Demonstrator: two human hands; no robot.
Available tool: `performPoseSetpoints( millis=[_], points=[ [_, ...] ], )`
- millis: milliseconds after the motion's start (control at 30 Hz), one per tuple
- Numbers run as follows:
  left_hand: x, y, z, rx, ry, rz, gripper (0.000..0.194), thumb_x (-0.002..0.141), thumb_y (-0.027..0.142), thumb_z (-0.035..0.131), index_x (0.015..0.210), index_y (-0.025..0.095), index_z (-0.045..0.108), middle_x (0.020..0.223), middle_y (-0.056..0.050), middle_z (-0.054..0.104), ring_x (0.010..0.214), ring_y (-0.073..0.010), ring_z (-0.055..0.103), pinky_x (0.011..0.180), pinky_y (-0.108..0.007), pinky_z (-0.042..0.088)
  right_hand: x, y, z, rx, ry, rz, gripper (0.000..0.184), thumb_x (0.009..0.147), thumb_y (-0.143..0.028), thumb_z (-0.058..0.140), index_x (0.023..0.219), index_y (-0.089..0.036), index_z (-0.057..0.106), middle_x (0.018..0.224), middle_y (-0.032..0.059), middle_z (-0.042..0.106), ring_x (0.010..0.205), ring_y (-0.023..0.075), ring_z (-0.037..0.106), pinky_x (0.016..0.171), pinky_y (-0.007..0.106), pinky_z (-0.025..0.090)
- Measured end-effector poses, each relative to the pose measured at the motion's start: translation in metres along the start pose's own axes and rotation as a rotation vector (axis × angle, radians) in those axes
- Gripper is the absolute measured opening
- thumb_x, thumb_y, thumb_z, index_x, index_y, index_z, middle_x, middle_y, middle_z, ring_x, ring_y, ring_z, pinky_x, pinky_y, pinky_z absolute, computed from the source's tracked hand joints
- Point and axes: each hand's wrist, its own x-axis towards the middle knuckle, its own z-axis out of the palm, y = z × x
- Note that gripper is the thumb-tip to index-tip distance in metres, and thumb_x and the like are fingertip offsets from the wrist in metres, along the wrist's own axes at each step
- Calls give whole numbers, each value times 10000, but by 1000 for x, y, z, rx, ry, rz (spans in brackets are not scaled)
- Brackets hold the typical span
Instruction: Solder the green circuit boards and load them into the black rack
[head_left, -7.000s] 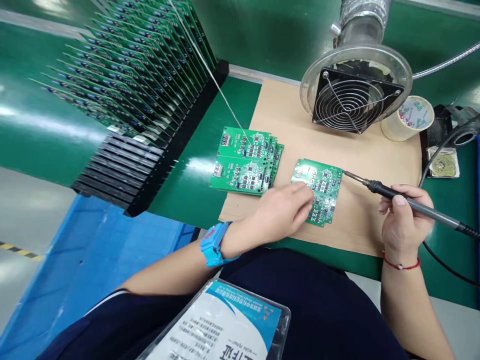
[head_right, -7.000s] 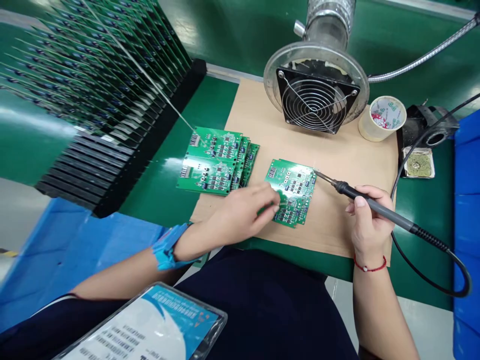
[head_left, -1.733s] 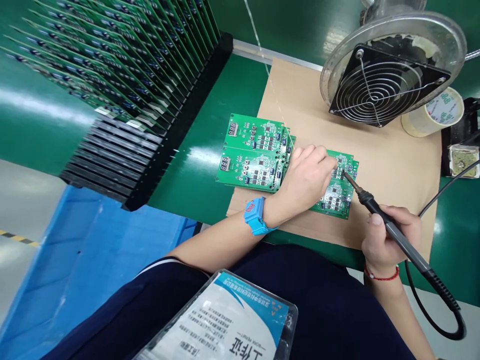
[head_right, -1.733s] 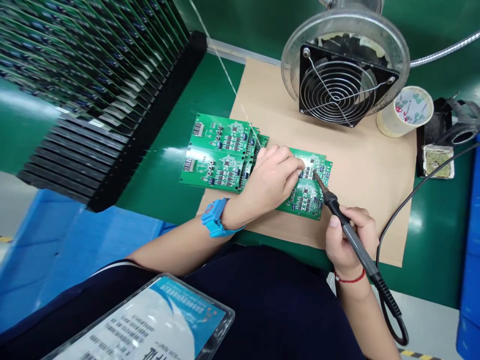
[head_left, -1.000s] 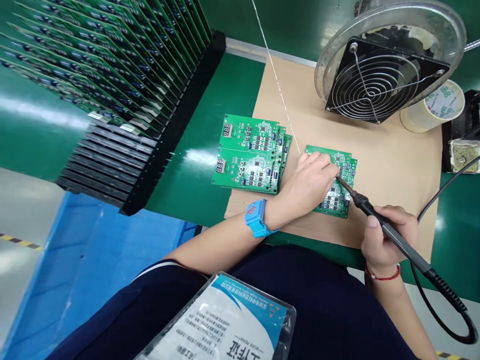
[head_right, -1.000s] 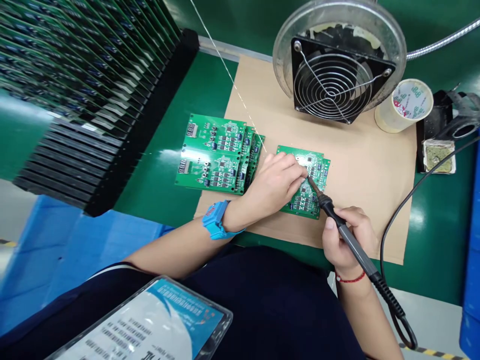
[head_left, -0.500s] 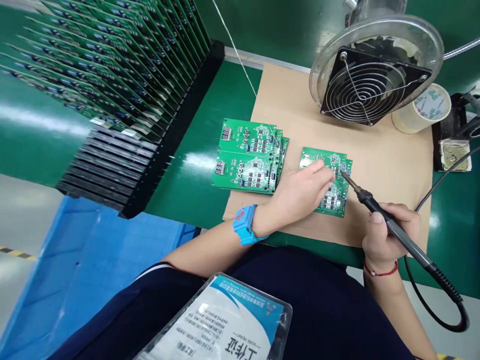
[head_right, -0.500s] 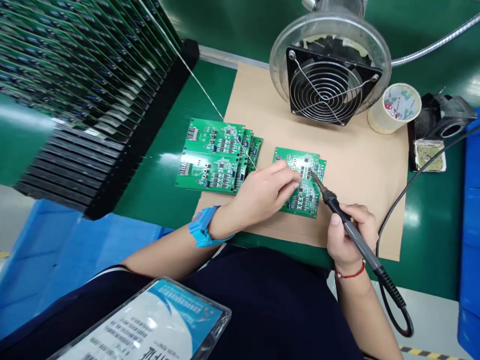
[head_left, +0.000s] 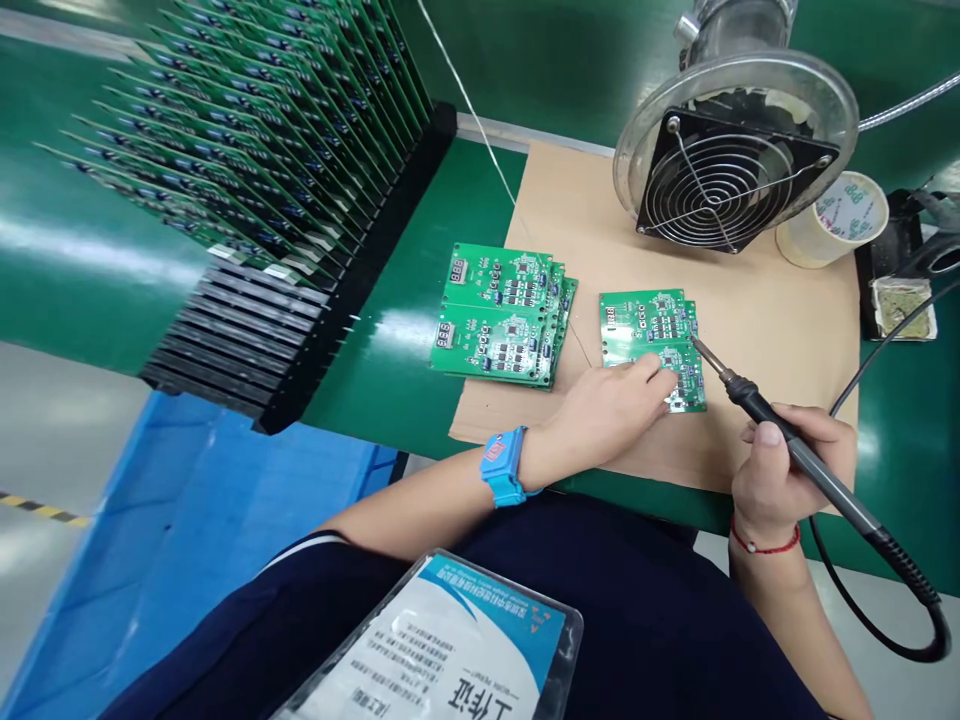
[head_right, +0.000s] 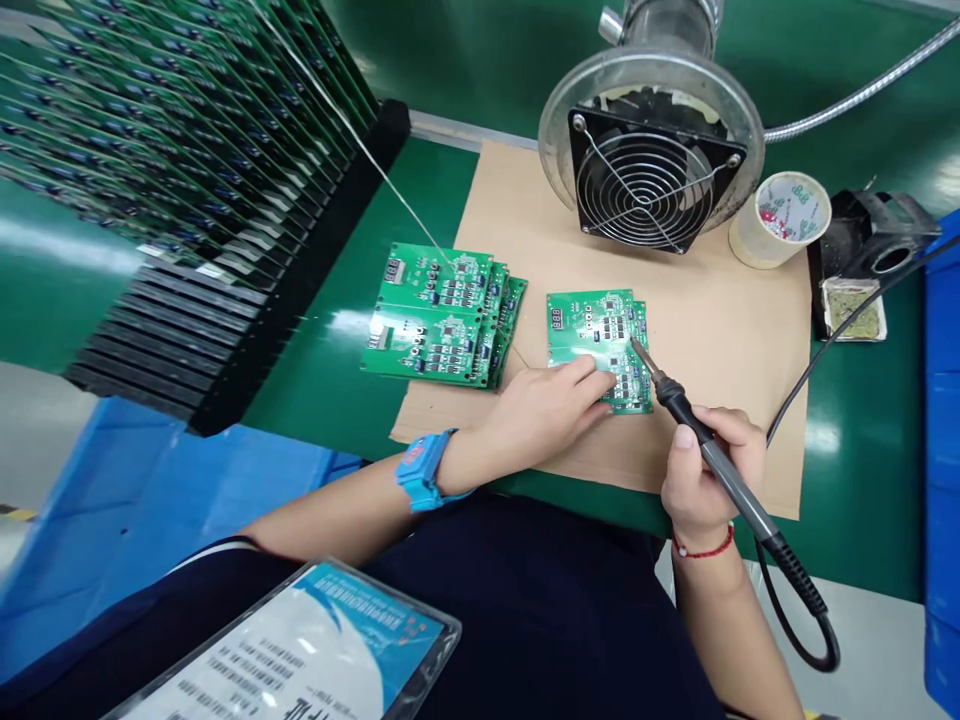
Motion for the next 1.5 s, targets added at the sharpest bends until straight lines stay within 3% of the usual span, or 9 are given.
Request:
performPoseSetpoints(
  millis=[133, 233, 300, 567, 1000, 1200, 1500],
  points=[
    [4, -5, 0, -273, 195, -57, 146, 995, 142, 484, 1134, 161, 524, 1028, -68, 637, 827, -167, 618, 699, -305, 512, -3, -1, -4, -1, 20, -5, 182, 879, -354, 706, 953, -192, 665, 763, -14, 613, 588, 139, 615, 571, 309, 499],
    [3, -14, -1, -421, 324, -90, 158, 922, 49, 440, 937, 203, 468, 943, -43, 581, 817, -152, 570, 711, -297, 495, -7, -4, -9, 13, -5, -32, 150, 878, -315, 704, 956, -192, 667, 733, -20, 605, 594, 143, 617, 578, 314, 506],
    [3, -18, 0, -427, 348, -93, 199, 880, 21, 431, 864, 219, 432, 903, -33, 545, 784, -149, 537, 690, -298, 471, -9, -6, -13, 30, -41, -68, 132, 881, -285, 695, 970, -191, 667, 720, -22, 602, 597, 146, 616, 566, 311, 501],
    [9, -15, 5, -298, 352, -8, 279, 854, -20, 423, 1000, 194, 526, 905, -39, 645, 842, -181, 570, 745, -317, 483, -14, -8, -18, -2, -101, -177, 103, 894, -226, 670, 983, -173, 670, 750, -5, 633, 630, 143, 613, 585, 307, 507],
    [17, -9, 9, -187, 222, -45, 318, 904, -7, 380, 1084, 139, 597, 984, -92, 678, 913, -234, 594, 863, -379, 512, -14, -9, -14, 24, -153, -99, 127, 888, -219, 683, 1010, -197, 655, 801, -2, 636, 679, 152, 624, 611, 304, 495],
    [17, -9, 10, -144, 233, -62, 334, 900, -12, 376, 1059, 162, 613, 974, -86, 681, 895, -237, 593, 834, -387, 508, -15, -7, -14, 33, -153, -92, 150, 887, -221, 683, 1033, -203, 658, 790, -10, 618, 671, 150, 613, 599, 302, 489],
    [18, -5, 8, -106, 159, -14, 316, 963, 11, 353, 1047, 154, 623, 943, -81, 674, 888, -229, 588, 840, -355, 488, -13, -10, -15, 14, -176, -93, 153, 894, -219, 677, 1045, -208, 654, 736, -30, 577, 621, 141, 579, 578, 299, 470]
  ],
)
